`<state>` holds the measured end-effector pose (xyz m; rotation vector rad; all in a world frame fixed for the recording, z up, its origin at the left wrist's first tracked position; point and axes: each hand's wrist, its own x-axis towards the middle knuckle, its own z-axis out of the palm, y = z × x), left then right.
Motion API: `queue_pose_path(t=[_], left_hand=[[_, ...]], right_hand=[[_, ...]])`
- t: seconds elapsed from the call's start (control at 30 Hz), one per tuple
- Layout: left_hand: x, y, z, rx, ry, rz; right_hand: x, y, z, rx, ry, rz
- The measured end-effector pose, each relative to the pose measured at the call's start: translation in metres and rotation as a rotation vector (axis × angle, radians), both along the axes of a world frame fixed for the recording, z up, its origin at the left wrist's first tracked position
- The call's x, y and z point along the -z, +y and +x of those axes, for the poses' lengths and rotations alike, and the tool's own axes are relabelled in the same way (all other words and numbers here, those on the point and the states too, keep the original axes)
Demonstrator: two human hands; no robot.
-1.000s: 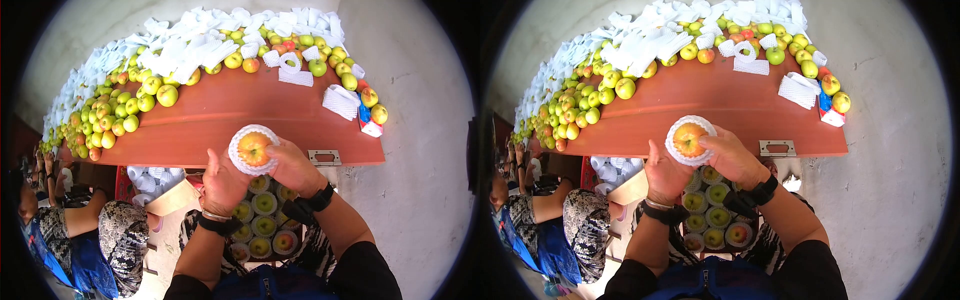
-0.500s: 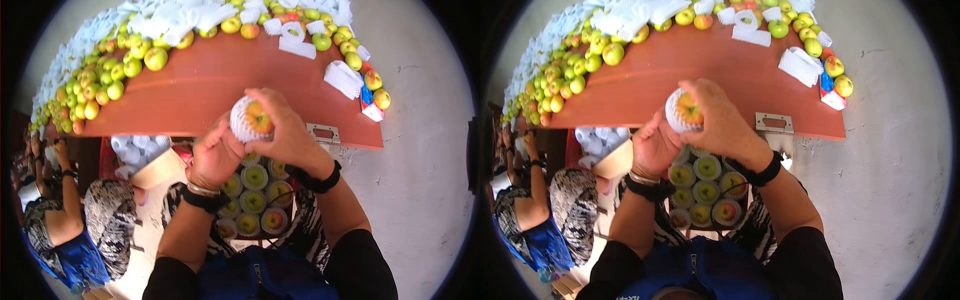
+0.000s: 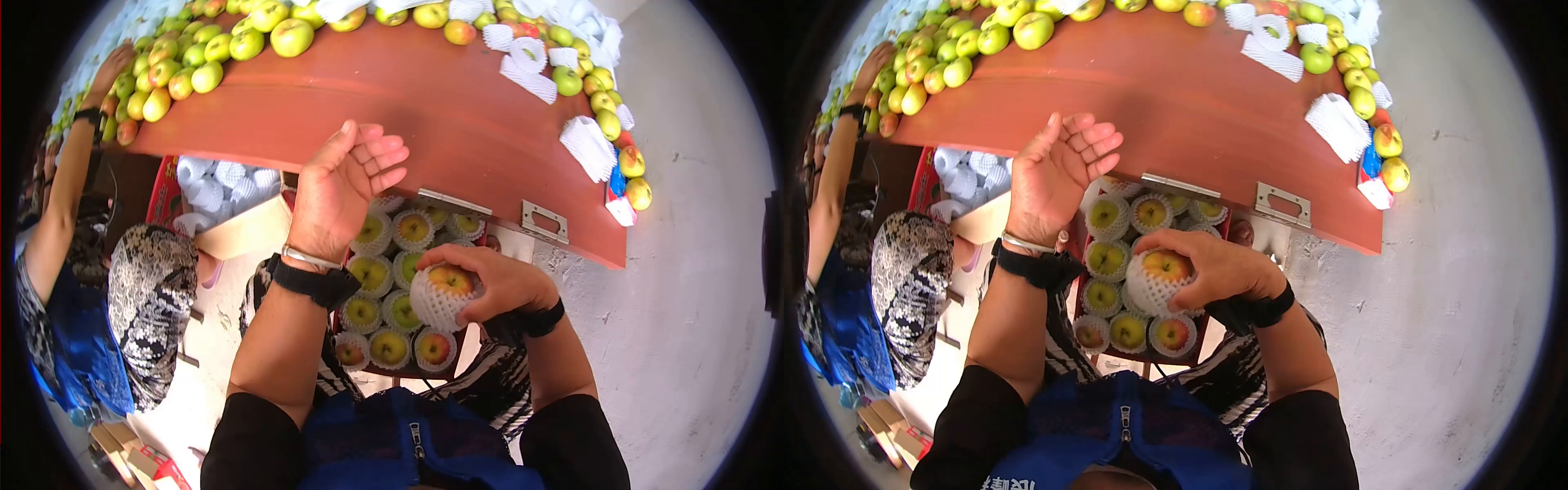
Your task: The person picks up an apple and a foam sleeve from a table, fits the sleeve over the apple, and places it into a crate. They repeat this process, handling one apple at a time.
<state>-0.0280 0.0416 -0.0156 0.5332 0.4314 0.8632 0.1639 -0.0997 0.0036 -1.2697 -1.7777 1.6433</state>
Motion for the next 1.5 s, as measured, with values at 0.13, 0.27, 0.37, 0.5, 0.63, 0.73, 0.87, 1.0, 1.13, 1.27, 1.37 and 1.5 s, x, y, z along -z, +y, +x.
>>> queue_pose_path(t=[0.13, 0.27, 0.37, 0.5, 0.63, 0.73, 0.87, 1.0, 1.13, 1.27, 1.37, 1.5], left_hand=[[-0.002, 0.003, -0.006, -0.059, -0.002, -0.013], [-0.004, 0.004, -0.006, -0.098, 0.043, -0.040], [-0.003, 0.006, -0.008, -0.091, 0.023, -0.044], [-0.003, 0.008, -0.011, -0.118, 0.024, -0.045], [-0.006, 0.006, -0.013, -0.166, 0.040, -0.066], [-0.011, 0.003, -0.016, -0.191, 0.042, -0.082], [-0.012, -0.002, -0.023, -0.202, 0.033, -0.088], [-0.007, -0.005, -0.029, -0.193, 0.010, -0.082], [-0.008, -0.007, -0.033, -0.199, -0.002, -0.081], [-0.011, -0.008, -0.033, -0.212, 0.010, -0.074], [-0.011, -0.004, -0.033, -0.200, 0.033, -0.095], [-0.014, 0.002, -0.032, -0.192, 0.049, -0.109]], right_hand=[[0.063, -0.008, 0.012, 0.341, -0.156, -0.281], [0.146, -0.016, 0.042, 0.625, -0.361, -0.023], [0.151, -0.009, 0.043, 0.775, -0.401, 0.036], [0.172, 0.012, 0.040, 0.888, -0.271, 0.308], [0.177, 0.033, 0.025, 1.040, 0.029, 0.314], [0.186, 0.048, 0.027, 0.949, -0.137, 0.410], [0.196, 0.072, 0.022, 0.656, -0.728, 0.556], [0.198, 0.078, 0.028, 0.641, -0.233, 0.377], [0.222, 0.082, 0.052, 0.573, -0.609, 0.478], [0.237, 0.090, 0.043, 0.673, -0.574, 0.401], [0.211, 0.090, 0.019, 0.705, -0.471, 0.260], [0.179, 0.087, 0.008, 0.669, -0.449, 0.278]])
